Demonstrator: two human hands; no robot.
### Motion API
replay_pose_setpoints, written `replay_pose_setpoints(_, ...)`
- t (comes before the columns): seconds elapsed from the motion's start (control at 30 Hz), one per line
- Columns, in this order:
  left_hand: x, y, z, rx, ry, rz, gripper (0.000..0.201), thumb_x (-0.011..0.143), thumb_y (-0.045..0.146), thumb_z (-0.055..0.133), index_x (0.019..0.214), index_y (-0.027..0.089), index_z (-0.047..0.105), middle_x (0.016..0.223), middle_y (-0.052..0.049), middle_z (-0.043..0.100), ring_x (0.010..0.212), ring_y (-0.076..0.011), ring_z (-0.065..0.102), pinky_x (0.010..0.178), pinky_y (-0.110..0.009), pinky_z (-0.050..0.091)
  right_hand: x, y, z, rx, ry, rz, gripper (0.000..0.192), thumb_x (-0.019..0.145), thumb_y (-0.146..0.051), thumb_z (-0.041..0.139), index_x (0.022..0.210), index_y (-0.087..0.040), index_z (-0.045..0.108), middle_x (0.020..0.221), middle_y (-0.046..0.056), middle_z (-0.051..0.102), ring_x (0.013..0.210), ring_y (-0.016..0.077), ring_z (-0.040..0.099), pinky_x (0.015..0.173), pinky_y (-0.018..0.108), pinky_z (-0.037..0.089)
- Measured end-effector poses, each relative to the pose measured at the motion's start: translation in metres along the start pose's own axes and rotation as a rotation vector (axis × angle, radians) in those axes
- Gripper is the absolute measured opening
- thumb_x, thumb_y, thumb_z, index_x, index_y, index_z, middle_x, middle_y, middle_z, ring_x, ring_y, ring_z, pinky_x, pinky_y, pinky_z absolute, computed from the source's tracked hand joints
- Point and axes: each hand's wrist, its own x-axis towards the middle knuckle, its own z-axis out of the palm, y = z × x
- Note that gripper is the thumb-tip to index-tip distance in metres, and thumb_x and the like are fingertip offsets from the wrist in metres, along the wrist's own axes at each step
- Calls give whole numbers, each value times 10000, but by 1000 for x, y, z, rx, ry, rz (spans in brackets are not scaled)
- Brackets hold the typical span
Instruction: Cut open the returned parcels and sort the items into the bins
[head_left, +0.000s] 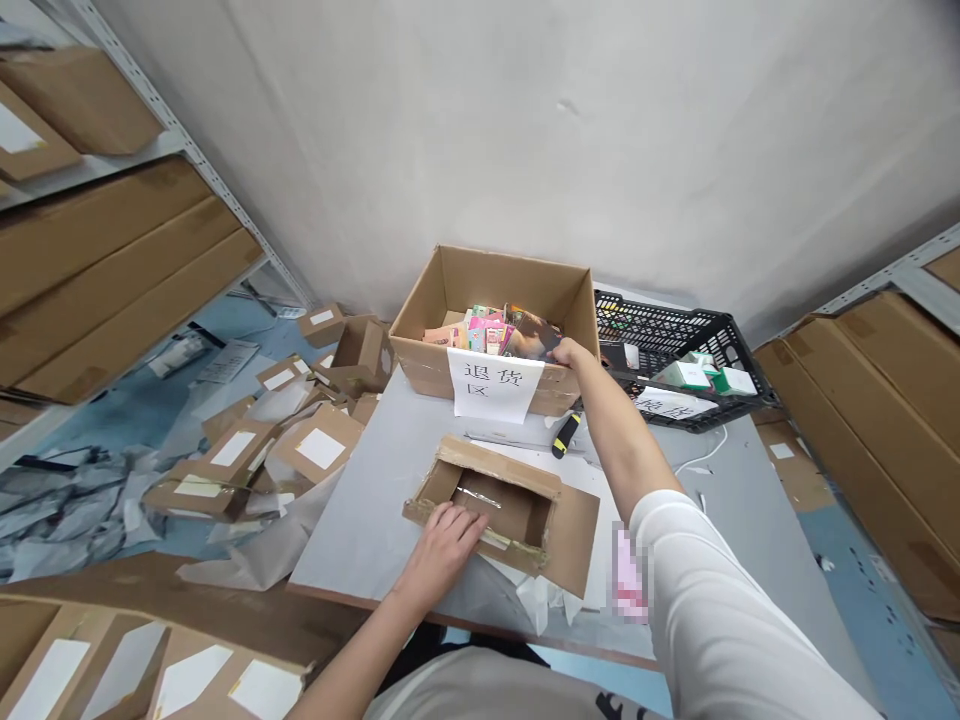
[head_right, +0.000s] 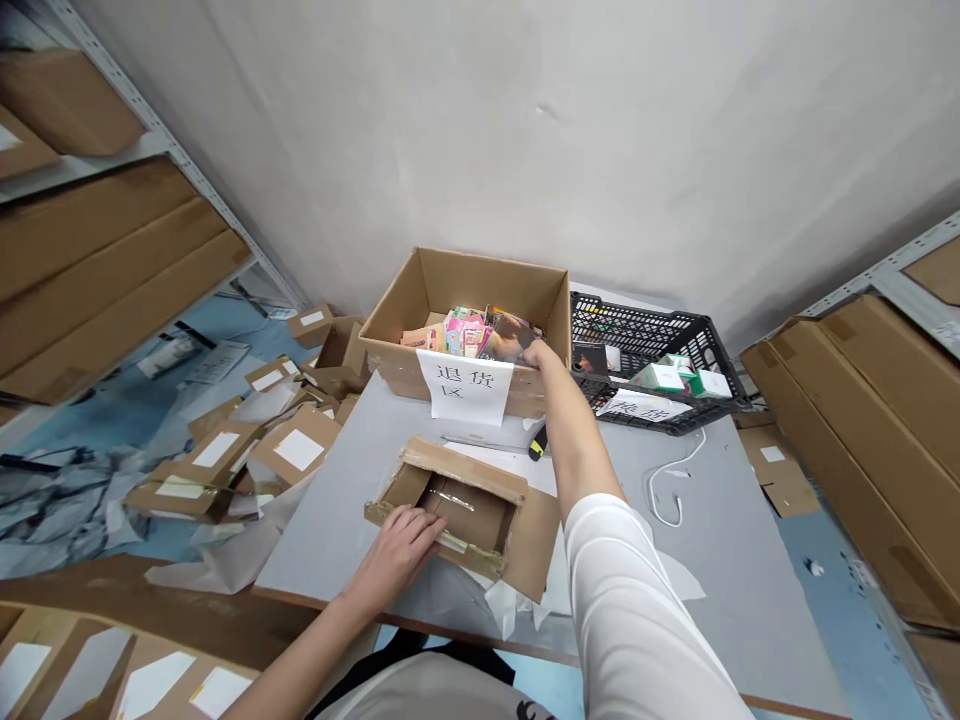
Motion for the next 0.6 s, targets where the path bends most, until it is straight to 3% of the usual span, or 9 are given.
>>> replay_pose_setpoints(0.07, 0, -1, 0, 16, -1, 6, 401, 877, 92, 426, 1258, 202, 482, 1053, -74, 620, 1008, -211, 536, 983, -454, 350, -17, 0, -11, -48, 33, -34, 431, 701, -185, 703, 1113, -86, 624, 1105, 153, 652, 1128, 297, 546, 980, 384, 408)
replay_pose_setpoints(0.17, 1, -2, 0, 7, 17, 25, 437, 884, 114, 419, 1309, 208, 446, 1120, -88, 613, 1059, -215, 532, 1009, -465, 340, -64, 17, -29, -2, 142, -276, 543, 747, -207, 642, 1271, -139, 519, 1331, 130, 520, 1236, 244, 468, 1069, 370, 320)
replay_pose_setpoints(0.23, 2, -3, -1, -16, 37, 40, 452, 886, 143, 422, 1334, 208, 427, 1187, -102, 596, 1107, -221, 524, 1027, -471, 331, -112, 48, -34, 158, 188, -419, 536, 769, -280, 617, 1283, -169, 509, 1352, 123, 500, 1223, 229, 487, 1054, 380, 349)
replay_pose_setpoints(0.3, 1, -7, -2, -34, 55, 53, 469, 884, 183, 434, 1353, 208, 412, 1265, -115, 559, 1174, -236, 498, 1049, -475, 316, -170, 91, -26, 363, 263, -378, 536, 779, -361, 596, 1275, -178, 504, 1319, 135, 528, 1160, 233, 545, 1008, 415, 399)
replay_pose_setpoints(0.4, -6, -22, -3, -48, 117, 30, 506, 885, 251, 448, 1384, 214, 375, 1382, -123, 464, 1301, -267, 388, 1090, -484, 265, -262, 165, 13, 535, 549, -98, 530, 774, -411, 578, 1233, -153, 515, 1251, 166, 567, 1090, 241, 591, 977, 452, 418)
replay_pose_setpoints(0.43, -10, -30, -2, -57, 157, -4, 529, 883, 277, 460, 1397, 216, 352, 1418, -125, 420, 1336, -276, 338, 1103, -489, 243, -290, 187, 33, 559, 585, -7, 533, 770, -405, 576, 1232, -147, 507, 1240, 173, 571, 1070, 242, 602, 965, 456, 426)
replay_pose_setpoints(0.5, -22, -50, 2, -110, 264, -126, 645, 848, 346, 529, 1427, 201, 283, 1473, -146, 322, 1372, -298, 262, 1114, -498, 218, -336, 220, 77, 594, 541, 109, 533, 757, -378, 570, 1230, -144, 494, 1218, 177, 579, 1058, 243, 611, 950, 444, 441)
replay_pose_setpoints(0.6, -40, -84, 17, -323, 358, -440, 977, 698, 468, 685, 1457, 165, 151, 1506, -193, 210, 1370, -346, 244, 1097, -522, 248, -372, 239, 137, 653, 339, 153, 558, 691, -306, 602, 1222, -171, 497, 1211, 143, 588, 1097, 238, 593, 946, 400, 456)
